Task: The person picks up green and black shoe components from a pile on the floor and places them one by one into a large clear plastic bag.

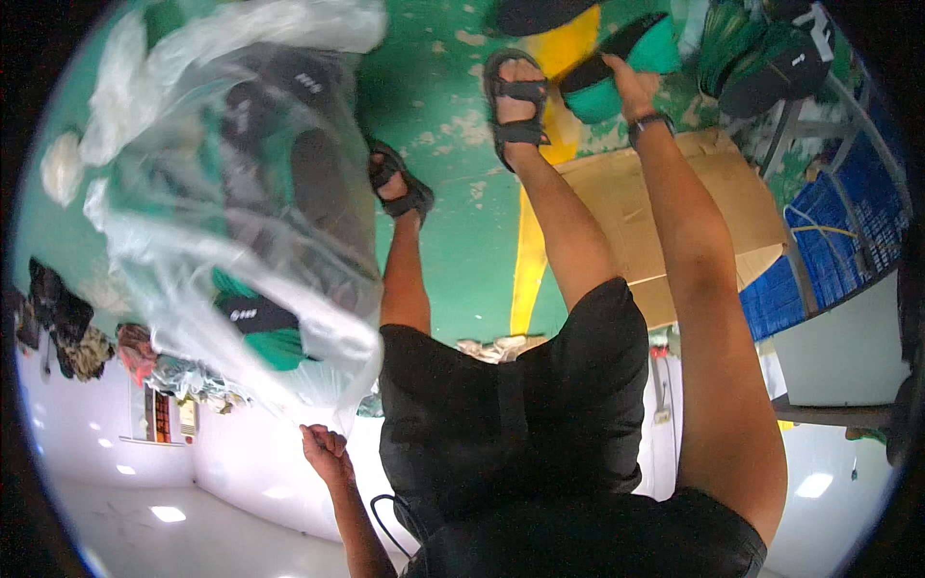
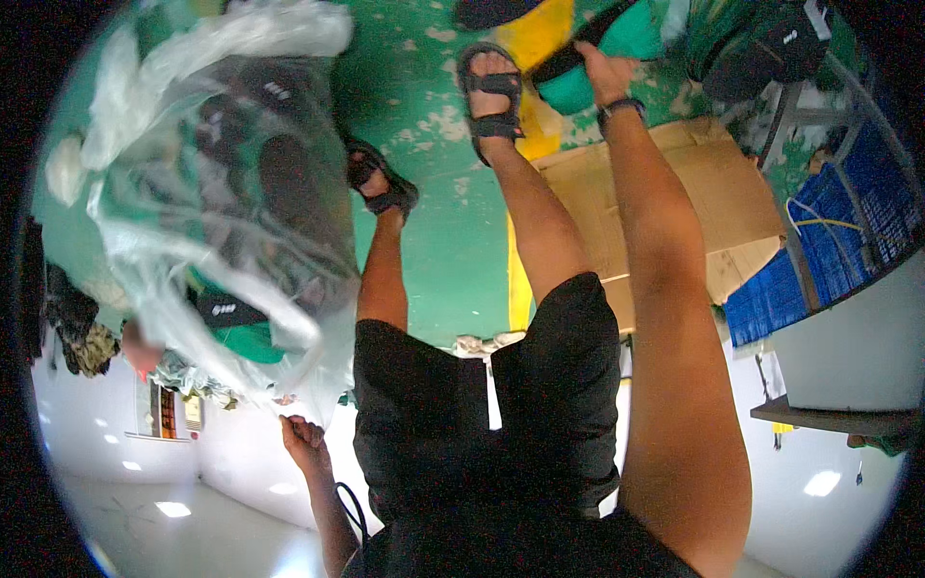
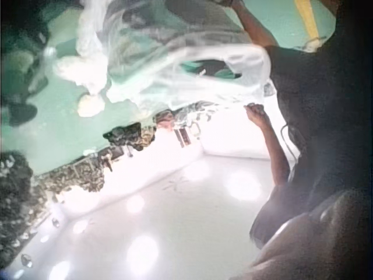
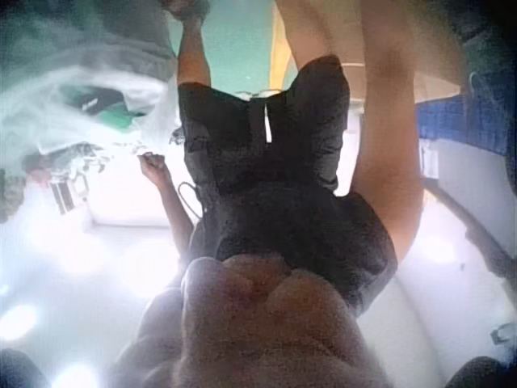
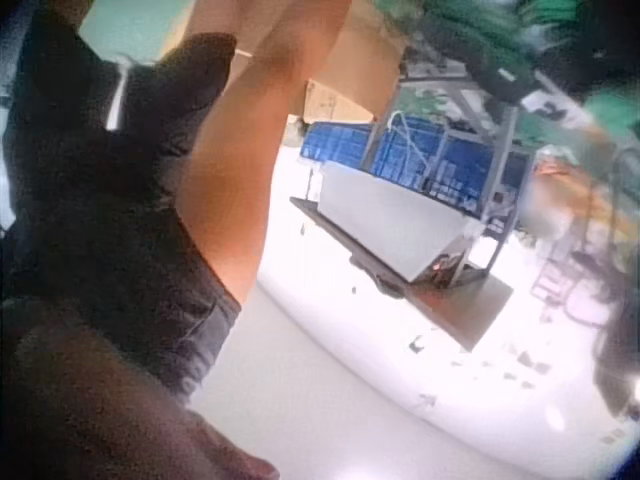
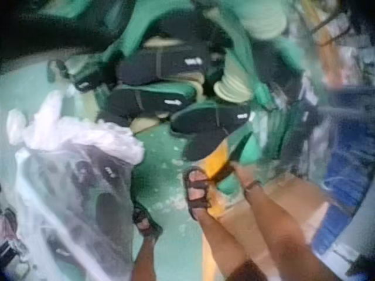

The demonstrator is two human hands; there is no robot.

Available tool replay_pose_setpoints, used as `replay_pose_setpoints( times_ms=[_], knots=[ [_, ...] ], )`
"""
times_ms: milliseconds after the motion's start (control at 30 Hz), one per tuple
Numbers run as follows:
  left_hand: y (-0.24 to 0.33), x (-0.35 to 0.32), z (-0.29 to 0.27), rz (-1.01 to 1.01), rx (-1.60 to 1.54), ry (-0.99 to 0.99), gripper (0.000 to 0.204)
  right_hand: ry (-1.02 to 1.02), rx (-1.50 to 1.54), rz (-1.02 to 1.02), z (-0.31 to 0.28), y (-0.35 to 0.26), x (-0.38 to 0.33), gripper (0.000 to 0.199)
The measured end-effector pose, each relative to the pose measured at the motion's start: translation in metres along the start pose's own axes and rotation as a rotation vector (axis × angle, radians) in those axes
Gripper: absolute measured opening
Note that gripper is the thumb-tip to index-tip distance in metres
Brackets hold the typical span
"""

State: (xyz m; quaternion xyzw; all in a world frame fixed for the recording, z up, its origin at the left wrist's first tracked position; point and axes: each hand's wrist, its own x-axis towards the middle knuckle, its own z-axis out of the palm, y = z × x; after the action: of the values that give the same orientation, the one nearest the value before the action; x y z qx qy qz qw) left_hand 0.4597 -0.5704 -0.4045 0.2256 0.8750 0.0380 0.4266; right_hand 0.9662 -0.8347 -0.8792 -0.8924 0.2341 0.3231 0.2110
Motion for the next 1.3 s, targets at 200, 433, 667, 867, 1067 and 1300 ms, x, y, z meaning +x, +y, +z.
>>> replay_pose_setpoints(
  times_ms=[200, 433, 667, 867, 1067, 1300],
  knots=[
    [-0.003, 0.009, -0.054, 0.131, -0.288, 0.020, 0.042, -0.522, 0.413, -0.197, -0.081, -0.052, -0.169, 0.090],
    [-0.009, 0.032, -0.115, 0.222, -0.507, -0.276, 0.043, -0.740, 0.600, -0.368, -0.151, -0.124, -0.439, 0.057],
    [-0.010, 0.037, -0.113, 0.212, -0.598, -0.590, 0.050, -1.373, 0.378, -0.221, -0.043, -0.117, -0.595, 0.082],
    [-0.017, 0.038, -0.121, 0.156, -0.634, -0.558, 0.050, -1.444, 0.208, -0.431, -0.018, -0.101, -0.661, 0.097],
    [-0.021, 0.042, -0.122, 0.217, -0.624, -0.577, 0.049, -1.240, -0.153, -0.883, -0.033, -0.074, -0.685, 0.105],
    [-0.025, 0.044, -0.125, 0.171, -0.646, -0.578, 0.051, -1.306, -0.079, -0.724, 0.032, -0.088, -0.660, 0.094]
  ],
)
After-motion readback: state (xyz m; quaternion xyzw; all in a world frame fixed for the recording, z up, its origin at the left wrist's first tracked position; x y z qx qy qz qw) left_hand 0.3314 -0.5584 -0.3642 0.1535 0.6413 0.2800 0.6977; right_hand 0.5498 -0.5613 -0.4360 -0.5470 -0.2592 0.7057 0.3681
